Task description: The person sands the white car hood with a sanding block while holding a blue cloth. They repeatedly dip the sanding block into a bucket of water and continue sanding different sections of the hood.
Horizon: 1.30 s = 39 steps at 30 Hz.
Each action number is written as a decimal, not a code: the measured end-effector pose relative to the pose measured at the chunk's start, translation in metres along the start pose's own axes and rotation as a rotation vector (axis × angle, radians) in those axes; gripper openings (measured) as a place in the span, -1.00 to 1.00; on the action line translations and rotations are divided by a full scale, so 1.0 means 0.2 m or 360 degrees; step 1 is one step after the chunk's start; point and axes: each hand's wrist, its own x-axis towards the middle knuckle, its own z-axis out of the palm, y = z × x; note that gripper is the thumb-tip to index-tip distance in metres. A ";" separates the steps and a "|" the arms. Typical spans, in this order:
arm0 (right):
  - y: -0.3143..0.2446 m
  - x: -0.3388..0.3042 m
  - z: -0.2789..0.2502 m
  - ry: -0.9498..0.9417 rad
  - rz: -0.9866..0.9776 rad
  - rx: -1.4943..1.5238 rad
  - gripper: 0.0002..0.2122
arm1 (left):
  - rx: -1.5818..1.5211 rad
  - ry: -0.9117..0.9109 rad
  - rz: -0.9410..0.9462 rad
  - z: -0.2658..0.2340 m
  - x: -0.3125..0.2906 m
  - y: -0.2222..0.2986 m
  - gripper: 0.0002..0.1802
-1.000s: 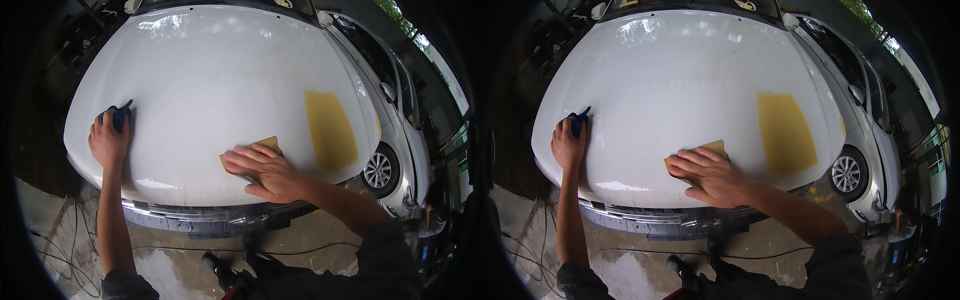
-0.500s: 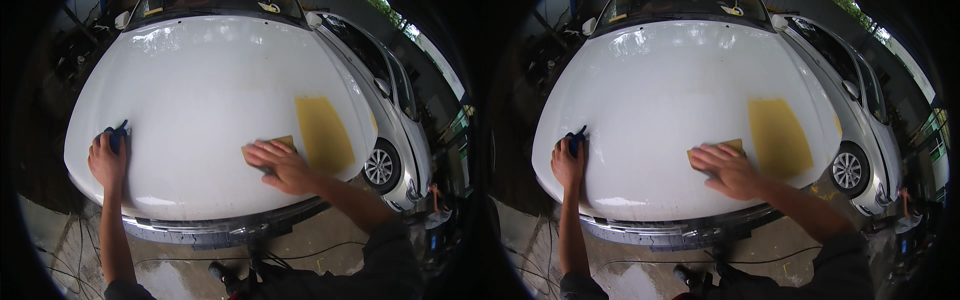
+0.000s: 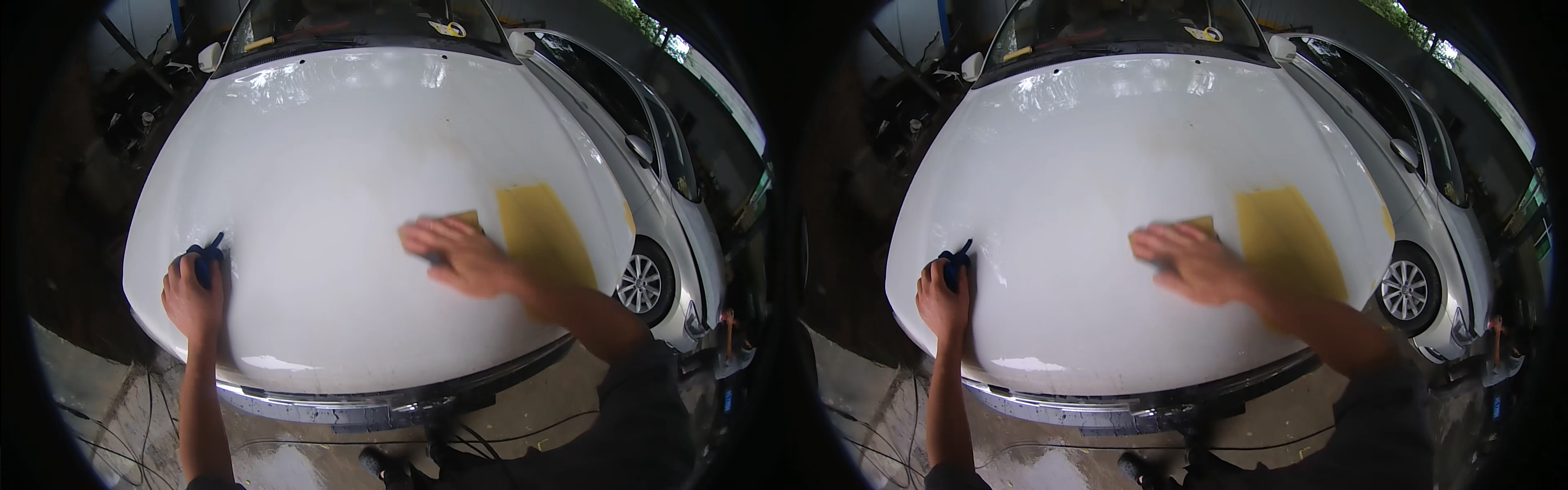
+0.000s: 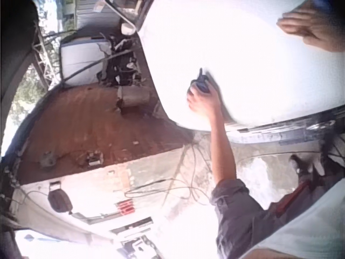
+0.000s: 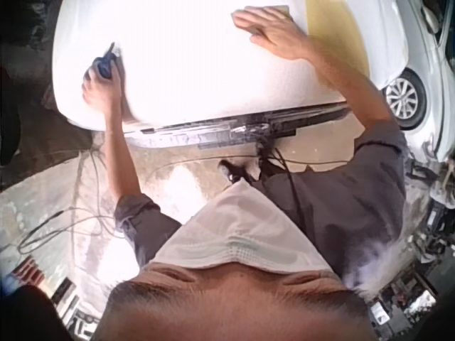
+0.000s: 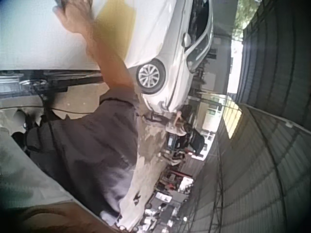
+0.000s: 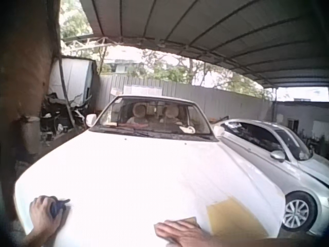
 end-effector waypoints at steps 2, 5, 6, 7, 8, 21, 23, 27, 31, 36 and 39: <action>0.29 0.31 -0.06 0.0154 0.0076 -0.0060 -0.49 | -0.0032 0.0000 0.0002 -0.01 0.02 0.00 -0.65; 0.66 0.54 -0.25 0.0428 0.0591 -0.0035 -0.51 | -0.0184 0.0021 0.0003 0.07 0.04 0.18 -0.63; 0.61 0.57 -0.20 0.0444 0.0567 -0.0069 -0.51 | -0.0164 0.0013 0.0014 0.06 0.03 0.15 -0.63; 0.58 0.58 -0.16 0.0462 0.0556 -0.0111 -0.51 | -0.0160 0.0005 0.0031 0.05 0.03 0.13 -0.62; 0.56 0.54 -0.14 0.0483 0.0558 -0.0162 -0.50 | -0.0148 0.0002 0.0045 0.05 0.02 0.13 -0.63; 0.79 0.66 -0.28 0.0609 0.0734 -0.0300 -0.48 | -0.0238 -0.0022 -0.0004 0.08 0.06 0.17 -0.65; 0.76 0.69 -0.24 0.0546 0.0712 -0.0243 -0.48 | -0.0242 -0.0011 -0.0021 0.09 0.07 0.18 -0.65; 0.11 0.41 0.07 0.0162 0.0147 -0.0028 -0.45 | -0.0035 -0.0026 -0.0009 0.03 0.01 -0.01 -0.64; 0.32 0.59 -0.06 0.0080 0.0223 -0.0017 -0.44 | -0.0025 -0.0095 -0.0060 0.00 0.02 -0.02 -0.63; 0.99 0.98 -0.35 0.0476 0.0743 -0.0226 -0.45 | -0.0273 -0.0049 0.0020 0.07 0.11 0.20 -0.64; 0.73 0.87 -0.21 0.0272 0.0571 -0.0145 -0.42 | -0.0148 -0.0077 0.0018 0.08 0.08 0.12 -0.64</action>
